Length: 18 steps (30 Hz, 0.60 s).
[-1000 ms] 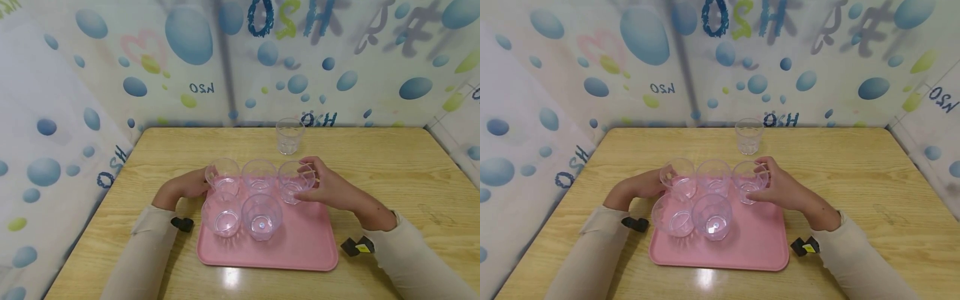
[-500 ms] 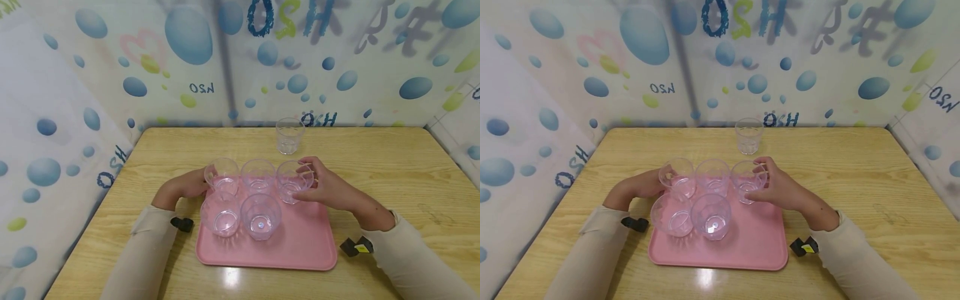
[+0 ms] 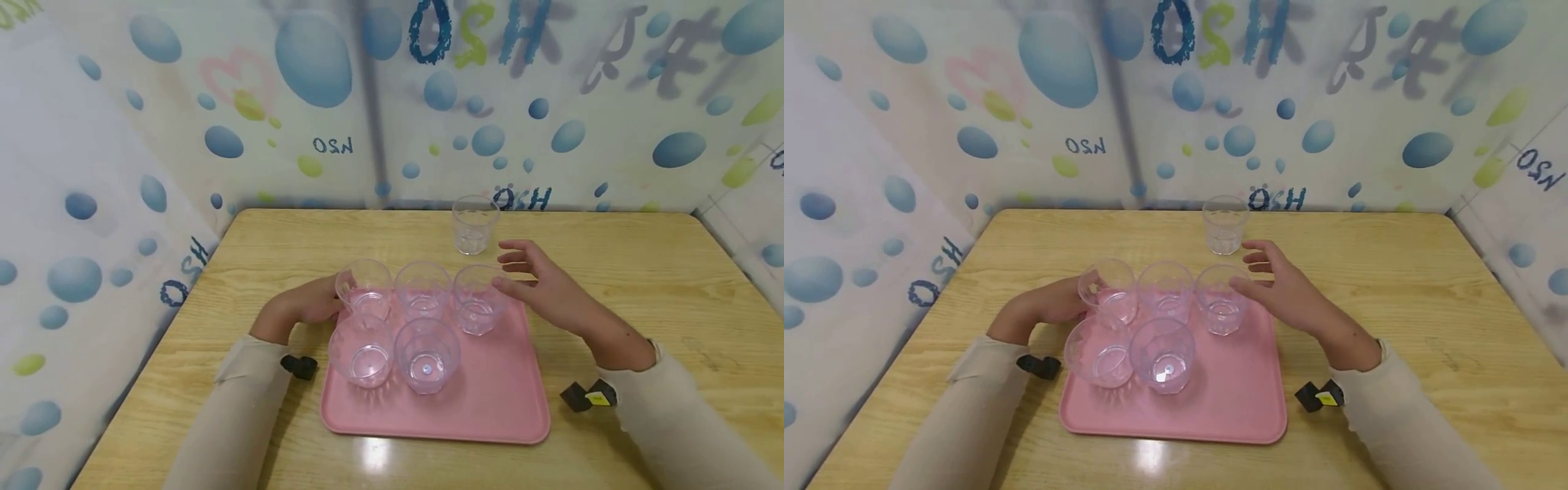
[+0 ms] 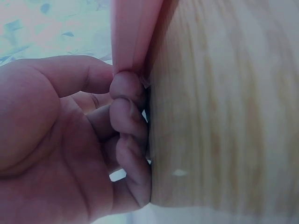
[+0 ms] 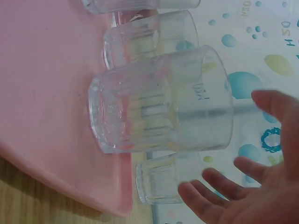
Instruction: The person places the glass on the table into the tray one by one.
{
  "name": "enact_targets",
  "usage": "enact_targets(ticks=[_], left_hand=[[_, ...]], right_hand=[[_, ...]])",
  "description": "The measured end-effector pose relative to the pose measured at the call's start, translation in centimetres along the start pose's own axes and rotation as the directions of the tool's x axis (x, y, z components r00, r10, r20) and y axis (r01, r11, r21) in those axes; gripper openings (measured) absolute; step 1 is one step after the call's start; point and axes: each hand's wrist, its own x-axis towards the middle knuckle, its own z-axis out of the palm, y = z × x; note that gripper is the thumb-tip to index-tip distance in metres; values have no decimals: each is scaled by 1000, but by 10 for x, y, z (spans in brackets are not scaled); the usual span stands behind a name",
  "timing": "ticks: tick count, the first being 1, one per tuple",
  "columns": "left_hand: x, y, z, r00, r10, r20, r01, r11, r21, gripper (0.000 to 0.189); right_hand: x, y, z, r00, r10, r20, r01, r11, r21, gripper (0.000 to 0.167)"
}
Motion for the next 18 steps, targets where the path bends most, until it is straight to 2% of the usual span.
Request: enact_targets(ticks=[4,8,13,18], left_hand=[[1,-1,1,1000,1,-8,-1,1000,-4,49],[2,-3,1,1000,2,-7,-2,1000,0,50],[2,-4,2,1000,-1,-12,1,1000,29,41],[0,-3,2,1000,1,-24,1,999,52,42]], right_hand=[[13,-1,-6,997,20,-71,-20,1000,0,77],[30,5,-11,994,36,-104,-38,999,-19,83],[54,14,-17,992,80,-101,-89,993,-80,91],[73,17,-24,989,114,-89,-125,984,-126,100]])
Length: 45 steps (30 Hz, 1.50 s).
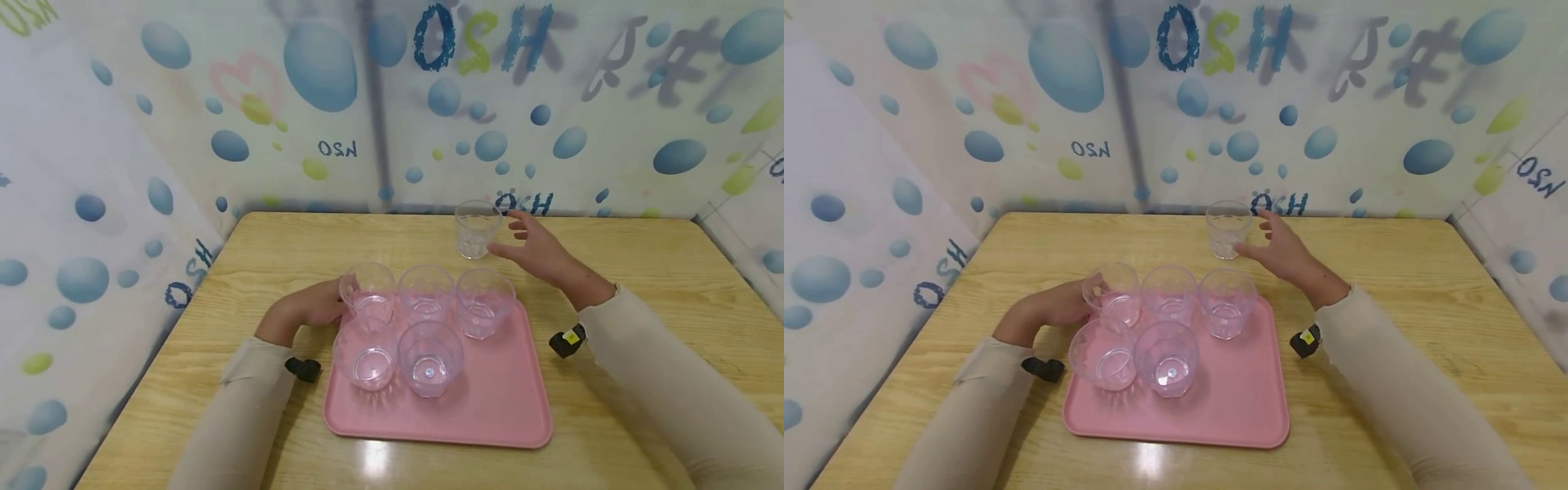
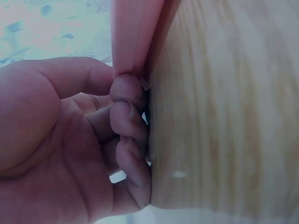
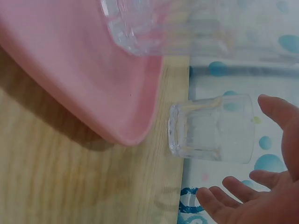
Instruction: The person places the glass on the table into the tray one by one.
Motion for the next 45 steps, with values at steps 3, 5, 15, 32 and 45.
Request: enact_targets(ticks=[3,5,15,32,45], left_hand=[[-1,0,1,1000,5,-1,-5,1000,4,47],[-1,0,1,1000,2,-1,-2,1000,-1,48],[2,0,0,1000,16,-7,-16,1000,11,53],[0,4,0,1000,-15,-2,15,1000,9,56],[-2,3,0,1000,-4,-5,4,1000,9,56]], right_hand=[[8,0,-2,1000,4,9,-4,1000,0,103],[12,-2,-3,1000,0,14,0,1000,3,105],[28,-6,0,998,19,52,-23,996,85,110],[36,-13,11,998,17,57,-19,999,33,107],[36,-13,15,998,29,49,-32,998,61,104]])
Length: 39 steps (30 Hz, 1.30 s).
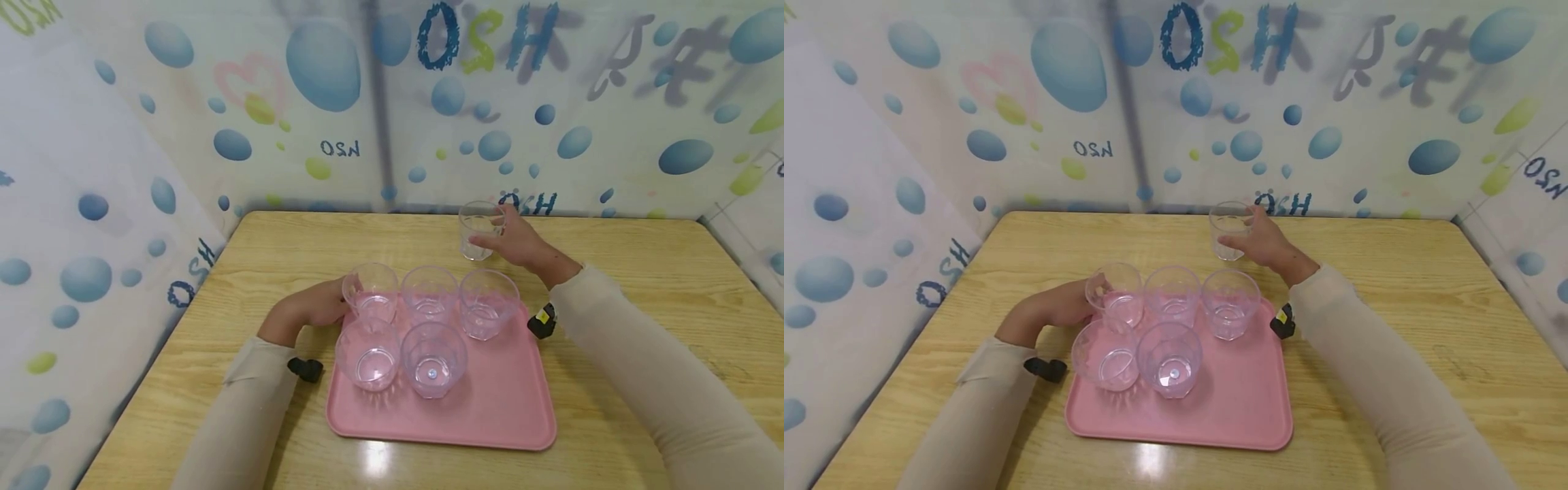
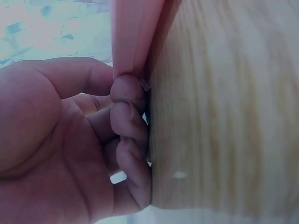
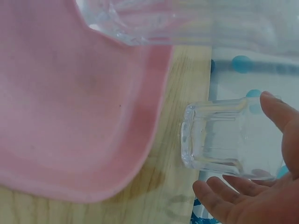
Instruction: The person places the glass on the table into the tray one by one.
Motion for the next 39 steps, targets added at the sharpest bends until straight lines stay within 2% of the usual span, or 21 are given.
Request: enact_targets(ticks=[7,19,29,39], left_hand=[[1,-1,1,1000,14,-4,-14,1000,1,56],[1,-2,1,1000,-4,-12,4,1000,1,55],[1,-1,2,1000,13,-10,-13,1000,-7,52],[2,-1,2,1000,4,2,-4,1000,-24,54]], right_hand=[[-5,1,2,1000,-4,-7,4,1000,11,103],[-19,9,5,999,-22,-31,23,1000,21,102],[-35,20,-1,994,15,-105,-10,999,41,107],[-66,31,-17,980,8,-199,6,998,70,107]])
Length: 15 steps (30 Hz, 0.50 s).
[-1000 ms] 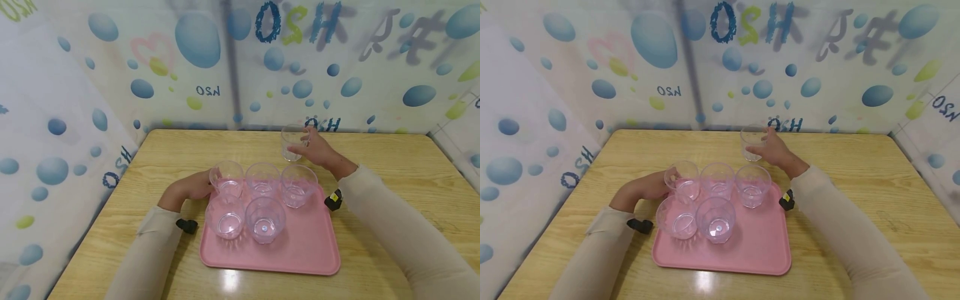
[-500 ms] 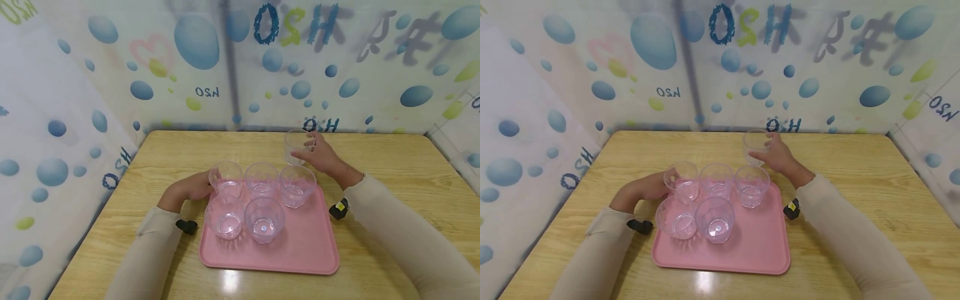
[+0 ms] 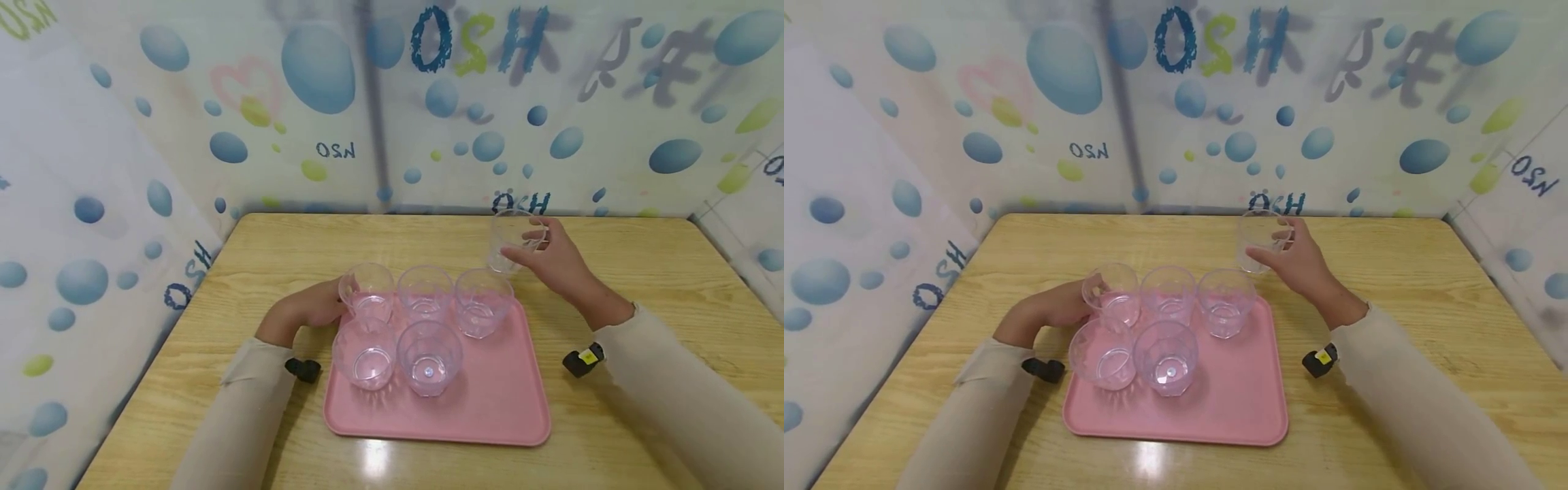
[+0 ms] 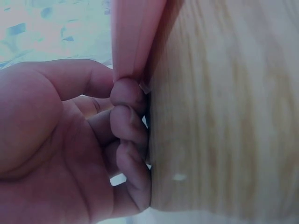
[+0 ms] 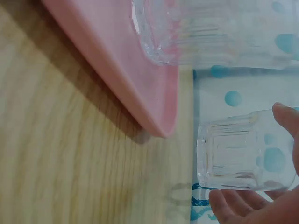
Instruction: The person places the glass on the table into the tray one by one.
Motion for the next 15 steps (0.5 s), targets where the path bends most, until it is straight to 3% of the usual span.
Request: enact_targets(ticks=[4,11,15], left_hand=[[1,-1,0,1000,-12,-4,12,1000,9,50],[1,-1,0,999,-33,-4,33,999,37,25],[1,0,0,1000,-23,-5,23,999,33,31]], right_hand=[[-12,2,-8,1000,-1,-31,1,1000,-6,104],[-36,6,-16,999,24,-28,-24,1000,10,102],[-52,9,-22,999,3,-43,-3,1000,-13,100]])
